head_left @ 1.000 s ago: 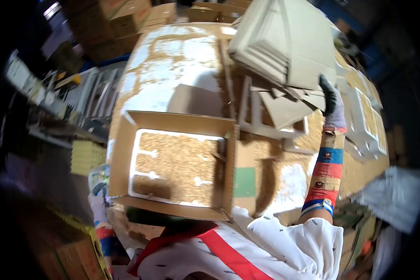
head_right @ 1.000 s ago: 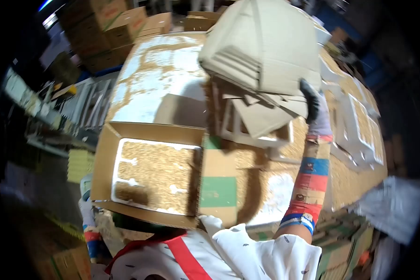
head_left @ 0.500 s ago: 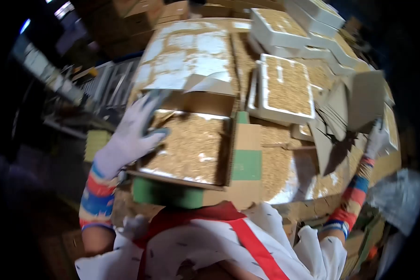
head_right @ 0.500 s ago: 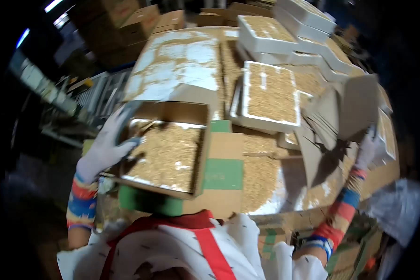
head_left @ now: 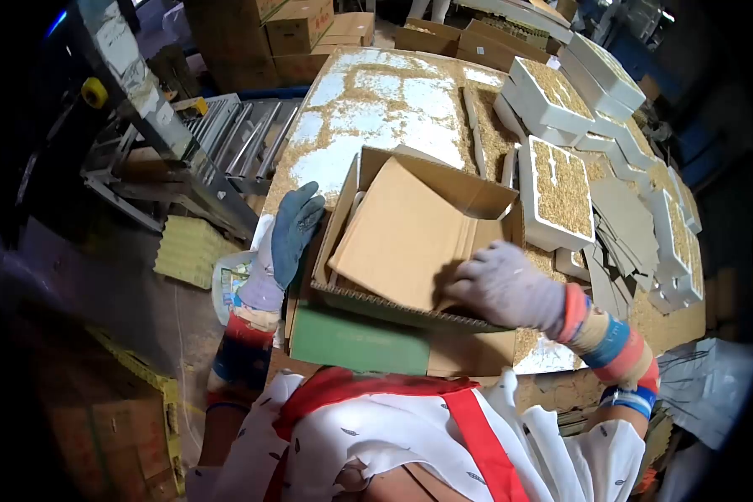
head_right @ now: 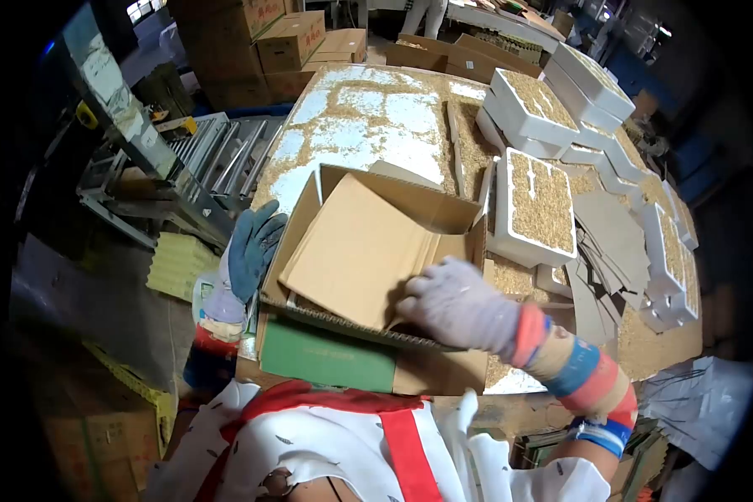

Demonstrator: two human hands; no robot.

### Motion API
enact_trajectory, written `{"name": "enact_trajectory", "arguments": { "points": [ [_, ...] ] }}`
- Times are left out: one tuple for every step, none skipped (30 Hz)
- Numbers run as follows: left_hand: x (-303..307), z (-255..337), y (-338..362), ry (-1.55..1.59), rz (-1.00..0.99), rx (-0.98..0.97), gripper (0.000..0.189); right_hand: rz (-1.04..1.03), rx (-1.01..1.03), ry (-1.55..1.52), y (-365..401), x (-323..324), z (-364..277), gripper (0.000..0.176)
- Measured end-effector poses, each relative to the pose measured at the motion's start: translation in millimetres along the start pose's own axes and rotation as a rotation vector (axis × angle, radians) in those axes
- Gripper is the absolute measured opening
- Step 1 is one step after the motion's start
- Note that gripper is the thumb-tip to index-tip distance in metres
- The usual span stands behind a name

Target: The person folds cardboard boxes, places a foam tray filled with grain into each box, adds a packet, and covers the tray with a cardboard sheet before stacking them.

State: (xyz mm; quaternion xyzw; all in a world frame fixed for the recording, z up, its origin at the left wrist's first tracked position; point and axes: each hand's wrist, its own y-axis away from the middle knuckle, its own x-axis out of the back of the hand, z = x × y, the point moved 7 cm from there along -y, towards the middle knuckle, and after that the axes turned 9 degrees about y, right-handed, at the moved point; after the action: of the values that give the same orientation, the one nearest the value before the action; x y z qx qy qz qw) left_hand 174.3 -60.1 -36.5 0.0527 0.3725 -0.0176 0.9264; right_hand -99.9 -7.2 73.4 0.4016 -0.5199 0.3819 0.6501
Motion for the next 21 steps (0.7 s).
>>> {"name": "enact_trajectory", "arguments": {
  "points": [
    [2, 2, 2, -0.092, -0.001, -0.026, 0.052, 0.028, -0.054, -0.01, 3, 12, 8, 0.019],
    [7, 0, 0, -0.053, 0.003, -0.015, 0.052, 0.096, -0.063, -0.017, 7, 9, 10, 0.024],
    [11, -1, -5, -0.023, 0.005, 0.001, 0.051, 0.005, -0.036, -0.045, 6, -5, 5, 0.026],
    [13, -7, -10, 0.0, 0.002, 0.024, 0.051, -0.081, -0.018, -0.077, 7, -19, -1, 0.029],
    [-1, -10, -12, -0.023, -0.062, -0.016, 0.051, -0.166, -0.006, -0.11, 8, -28, -6, 0.031],
    [-15, -13, -13, -0.044, -0.124, -0.057, 0.051, -0.12, -0.053, -0.187, 9, -19, -4, 0.037],
    [-26, -20, -14, 0.068, -0.015, 0.188, 0.051, -0.069, -0.156, -0.41, 13, -6, 5, 0.041],
    [-27, -30, -20, 0.038, -0.105, 0.231, 0.057, 0.13, -0.228, -0.423, 20, 24, 14, 0.041],
    [-26, -35, -20, 0.078, -0.127, 0.296, 0.055, 0.333, -0.299, -0.432, 31, 47, 25, 0.042],
    [-26, -38, -19, 0.119, -0.147, 0.36, 0.053, 0.457, -0.537, -0.611, 53, 38, 45, 0.043],
    [-27, -41, -17, 0.163, -0.164, 0.423, 0.052, 0.576, -0.776, -0.787, 86, 17, 61, 0.046],
    [-31, -40, -11, 0.132, -0.162, 0.489, 0.052, 0.697, -1.017, -0.957, 119, -8, 72, 0.049],
    [-26, -45, -9, 0.031, -0.175, 0.482, 0.052, 0.498, -1.129, -1.441, 131, -51, 65, 0.066],
    [-18, -55, -8, -0.071, -0.193, 0.477, 0.053, 0.402, -1.08, -1.733, 128, -72, 45, 0.067],
    [-11, -63, -12, -0.17, -0.213, 0.467, 0.053, 0.298, -1.009, -2.017, 119, -87, 27, 0.068],
    [4, -70, -20, -0.36, -0.127, 0.473, 0.056, 0.35, -1.034, -1.904, 106, -92, 25, 0.067],
    [0, -71, -17, -0.441, -0.115, 0.481, 0.07, 0.395, -1.056, -1.798, 90, -99, 19, 0.066],
    [24, -93, -27, -0.67, -0.118, 0.48, 0.099, 0.261, -1.042, -1.728, 76, -110, 13, 0.064],
    [12, -85, -22, -0.885, -0.075, 0.452, 0.116, 0.131, -1.01, -1.647, 61, -122, 13, 0.062],
    [1, -76, -16, -1.097, -0.026, 0.437, 0.134, 0.271, -1.02, -1.674, 58, -133, 16, 0.064],
    [-20, -66, -7, -1.03, -0.097, 0.301, 0.13, 0.411, -1.019, -1.695, 56, -144, 19, 0.066]
  ]
}}
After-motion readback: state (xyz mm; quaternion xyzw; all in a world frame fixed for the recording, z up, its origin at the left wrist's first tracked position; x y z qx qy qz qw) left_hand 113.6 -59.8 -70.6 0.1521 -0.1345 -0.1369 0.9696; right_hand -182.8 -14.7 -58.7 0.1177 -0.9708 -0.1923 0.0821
